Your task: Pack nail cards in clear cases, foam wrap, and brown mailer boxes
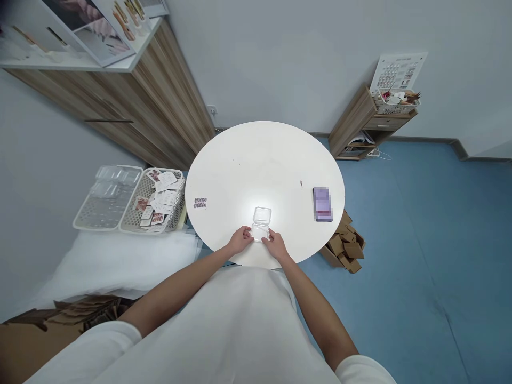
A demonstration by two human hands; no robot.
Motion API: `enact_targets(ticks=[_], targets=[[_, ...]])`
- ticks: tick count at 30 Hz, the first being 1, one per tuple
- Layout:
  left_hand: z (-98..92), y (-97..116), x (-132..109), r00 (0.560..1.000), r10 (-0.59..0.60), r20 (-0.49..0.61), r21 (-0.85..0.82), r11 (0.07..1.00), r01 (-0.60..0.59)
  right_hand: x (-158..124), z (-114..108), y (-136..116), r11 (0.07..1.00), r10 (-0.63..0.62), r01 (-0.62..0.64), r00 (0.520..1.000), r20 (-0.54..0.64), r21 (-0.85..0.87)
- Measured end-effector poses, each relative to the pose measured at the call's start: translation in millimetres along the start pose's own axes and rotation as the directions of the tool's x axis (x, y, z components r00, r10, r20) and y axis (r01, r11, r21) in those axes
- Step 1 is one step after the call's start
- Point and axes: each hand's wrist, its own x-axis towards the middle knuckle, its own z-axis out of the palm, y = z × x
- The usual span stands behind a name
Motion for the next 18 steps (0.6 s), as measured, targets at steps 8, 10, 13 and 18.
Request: enact_targets(ticks=[8,10,13,18], targets=[[5.3,1,-3,0.999,-0.023,0.026,0.090,0.996,0.021,1,5,6,0.993,0.007,-0.009,1.000,-0.022,-0.115],[6.9,1,-6,0.999,-0.027,0.021,0.089,0.996,0.025,-2,6,9,0.994,0.028,-0.033,0.999,-0.047,-0.102],[11.0,-2,-11,0.999,-0.042,0.033,0.061,0.997,0.040,-8,8,16,0.995,0.073,-0.077,0.995,-0.065,-0.056],[18.0,-3,-13,0.999,-0.054,0.001,-0.004,0.999,0.054,-9,8,20,0.994,0.104,-0.105,0.994,-0.030,-0.030]])
